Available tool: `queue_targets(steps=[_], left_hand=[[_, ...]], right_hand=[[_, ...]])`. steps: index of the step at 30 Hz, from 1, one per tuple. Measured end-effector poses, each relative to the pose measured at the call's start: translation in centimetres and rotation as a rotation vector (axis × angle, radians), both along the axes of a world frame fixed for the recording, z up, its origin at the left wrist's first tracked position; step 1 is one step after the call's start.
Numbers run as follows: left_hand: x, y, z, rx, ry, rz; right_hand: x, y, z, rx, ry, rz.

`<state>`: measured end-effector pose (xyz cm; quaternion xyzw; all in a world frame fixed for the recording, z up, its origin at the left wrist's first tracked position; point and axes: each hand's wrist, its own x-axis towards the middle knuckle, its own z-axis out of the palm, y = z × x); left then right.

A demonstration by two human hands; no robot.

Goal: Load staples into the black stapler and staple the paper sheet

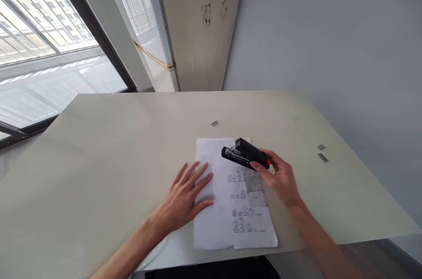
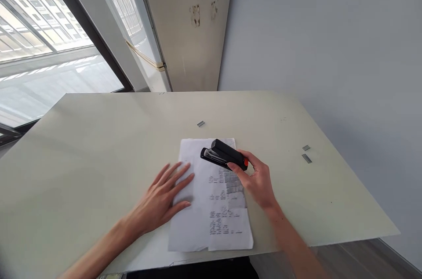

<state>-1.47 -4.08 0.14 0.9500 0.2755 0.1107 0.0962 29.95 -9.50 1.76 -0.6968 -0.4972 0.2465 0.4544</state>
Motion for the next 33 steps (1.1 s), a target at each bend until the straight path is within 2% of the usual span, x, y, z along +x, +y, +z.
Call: queue_targets(steps=[4,9,11,13,16,19,21,25,29,33], left_hand=[[7.1,2.4,-1.2,-0.043,-0.079,-0.014],[16.0,4.7,-2.4,-0.107,-0.156,-0.034],[18.5,5.0,-2.7,-0.126,-0.193,-0.029],[19.6,5.2,-2.7,-0.152,-0.245,-0.034],[17.9,5.7,-2.2,-0.298,-0.418,-0.065],[13.2,6.4,-1.5,-0.367,-0.493,-0.026],[9.6,6.8,-1.1,-0.387,-0.524,0.045],[3.8,7.3,-0.8,-0.556,-0.644,0.323],[1.2,7.5,-0.9,-0.588,-0.704,0.467],[0.5,7.6,-1.0,-0.521,-0.659,0.412]], right_hand=[[0.1,-0.2,1.4,0.055,-0.041,-0.003],[0.4,-0.2,1.7,0.131,-0.056,-0.062],[0.4,-0.1,1.8,0.125,-0.052,-0.075],[0.3,0.2,1.8,0.120,-0.041,-0.077],[-0.1,0.7,1.9,0.118,-0.019,-0.058],[-0.8,1.6,1.6,0.100,-0.040,-0.023],[-1.4,2.4,1.1,0.099,-0.071,0.018],[-2.9,4.6,-0.3,0.127,-0.122,0.142],[-4.5,6.5,-1.4,0.147,-0.156,0.266],[-5.2,7.4,-2.3,0.133,-0.181,0.336]])
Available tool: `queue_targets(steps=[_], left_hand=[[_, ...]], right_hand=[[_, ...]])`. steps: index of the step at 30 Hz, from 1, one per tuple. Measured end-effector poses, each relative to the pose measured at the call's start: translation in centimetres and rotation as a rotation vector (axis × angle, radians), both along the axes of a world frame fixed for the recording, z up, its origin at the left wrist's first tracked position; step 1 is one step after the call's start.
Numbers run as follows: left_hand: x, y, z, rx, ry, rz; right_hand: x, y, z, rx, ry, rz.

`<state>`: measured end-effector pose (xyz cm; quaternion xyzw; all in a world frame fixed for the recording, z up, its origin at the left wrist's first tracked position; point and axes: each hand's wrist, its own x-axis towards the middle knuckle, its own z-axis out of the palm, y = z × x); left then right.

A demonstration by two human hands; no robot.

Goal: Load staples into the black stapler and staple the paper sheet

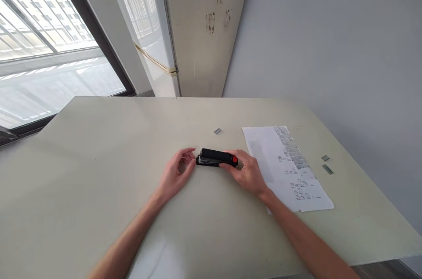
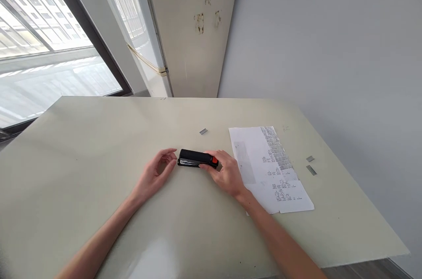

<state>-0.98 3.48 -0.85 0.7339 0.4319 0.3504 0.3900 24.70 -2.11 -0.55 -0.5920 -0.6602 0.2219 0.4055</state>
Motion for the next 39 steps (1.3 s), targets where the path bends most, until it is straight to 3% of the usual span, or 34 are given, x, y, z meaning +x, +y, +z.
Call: queue_targets(steps=[7,19,27,33,36,39], left_hand=[[-0.1,-0.2,-0.5,0.215,0.179,-0.138],[-0.1,-0.3,-0.8,0.248,0.140,-0.125],[0.1,-0.5,-0.4,0.318,0.177,-0.119],[-0.5,-0.4,-0.3,0.308,0.263,-0.138],[-2.2,0.2,0.2,0.260,0.363,-0.216],[-4.3,0.8,0.9,0.167,0.427,-0.197]], right_hand=[[0.1,0.2,-1.2,-0.068,0.041,0.069],[0.6,-0.2,-1.1,-0.183,0.119,0.119],[0.0,-0.3,-1.0,-0.244,0.218,-0.004],[0.2,-0.3,-1.2,-0.239,0.200,0.004],[0.3,-0.3,-1.3,-0.232,0.193,0.007],[0.3,-0.4,-1.3,-0.233,0.188,0.008]])
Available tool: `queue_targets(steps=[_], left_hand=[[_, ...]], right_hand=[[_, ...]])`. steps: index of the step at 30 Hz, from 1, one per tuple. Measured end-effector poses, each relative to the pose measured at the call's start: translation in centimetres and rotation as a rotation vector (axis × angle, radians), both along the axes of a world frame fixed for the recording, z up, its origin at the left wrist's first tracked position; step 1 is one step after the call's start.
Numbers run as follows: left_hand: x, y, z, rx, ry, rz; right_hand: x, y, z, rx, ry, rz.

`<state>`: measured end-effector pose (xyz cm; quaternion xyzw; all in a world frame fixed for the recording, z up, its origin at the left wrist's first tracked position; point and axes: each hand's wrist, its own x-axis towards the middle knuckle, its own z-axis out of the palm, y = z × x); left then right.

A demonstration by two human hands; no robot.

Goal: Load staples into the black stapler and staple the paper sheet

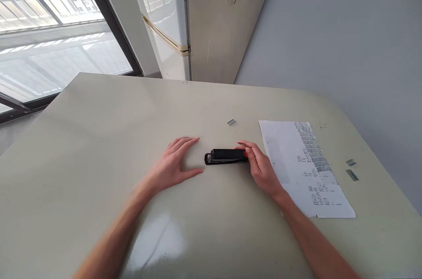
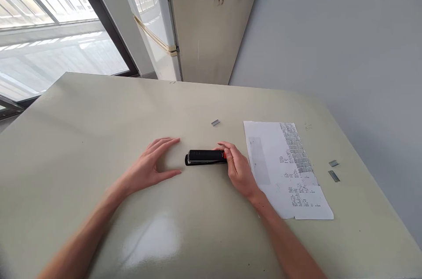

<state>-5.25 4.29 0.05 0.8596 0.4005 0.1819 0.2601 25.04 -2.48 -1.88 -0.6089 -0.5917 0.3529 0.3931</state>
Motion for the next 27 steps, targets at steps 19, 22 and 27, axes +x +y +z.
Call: queue_targets(steps=[19,22,27], left_hand=[[-0.8,0.3,0.9,0.009,-0.255,0.577],[-0.6,0.2,0.7,-0.004,-0.264,0.550],[-0.8,0.3,0.2,-0.008,-0.244,0.537]], right_hand=[[0.3,0.0,0.2,0.014,-0.012,0.036],[0.5,0.0,-0.1,0.025,-0.003,0.047],[0.4,0.1,-0.3,0.066,0.047,0.050]])
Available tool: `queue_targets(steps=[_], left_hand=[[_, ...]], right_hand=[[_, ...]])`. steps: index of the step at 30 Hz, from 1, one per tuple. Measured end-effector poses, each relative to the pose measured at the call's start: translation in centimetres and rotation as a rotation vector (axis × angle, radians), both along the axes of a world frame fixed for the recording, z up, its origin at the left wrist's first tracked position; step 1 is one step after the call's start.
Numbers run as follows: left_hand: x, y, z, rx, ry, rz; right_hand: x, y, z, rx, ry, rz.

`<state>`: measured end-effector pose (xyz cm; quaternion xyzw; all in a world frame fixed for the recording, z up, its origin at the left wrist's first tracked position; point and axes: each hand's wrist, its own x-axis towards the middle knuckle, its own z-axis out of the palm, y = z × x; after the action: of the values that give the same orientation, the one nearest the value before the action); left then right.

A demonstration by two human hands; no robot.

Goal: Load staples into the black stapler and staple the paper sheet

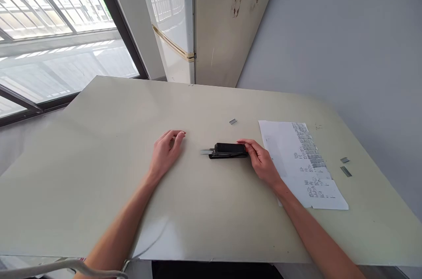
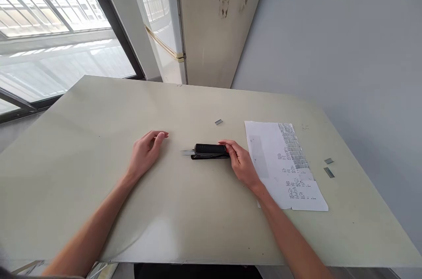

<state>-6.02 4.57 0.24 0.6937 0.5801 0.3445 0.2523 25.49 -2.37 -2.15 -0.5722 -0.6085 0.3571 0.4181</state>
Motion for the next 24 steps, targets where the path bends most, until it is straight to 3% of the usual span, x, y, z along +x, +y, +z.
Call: queue_targets(steps=[7,12,15,20,24], left_hand=[[0.1,0.0,0.3,-0.049,-0.090,0.025],[0.1,-0.2,0.5,-0.071,-0.109,0.009],[0.2,-0.5,0.6,-0.110,-0.157,-0.016],[1.2,-1.0,0.5,-0.265,-0.517,-0.076],[2.2,-1.1,-0.4,-0.543,-0.980,-0.158]], right_hand=[[-0.3,-0.2,0.5,-0.034,-0.072,-0.040],[-0.3,-0.3,1.1,-0.036,-0.159,0.069],[-0.5,-0.4,0.9,-0.001,-0.149,0.054],[-1.1,-1.3,0.9,0.287,-0.160,0.000],[-2.4,-2.1,2.4,0.552,-0.248,0.010]])
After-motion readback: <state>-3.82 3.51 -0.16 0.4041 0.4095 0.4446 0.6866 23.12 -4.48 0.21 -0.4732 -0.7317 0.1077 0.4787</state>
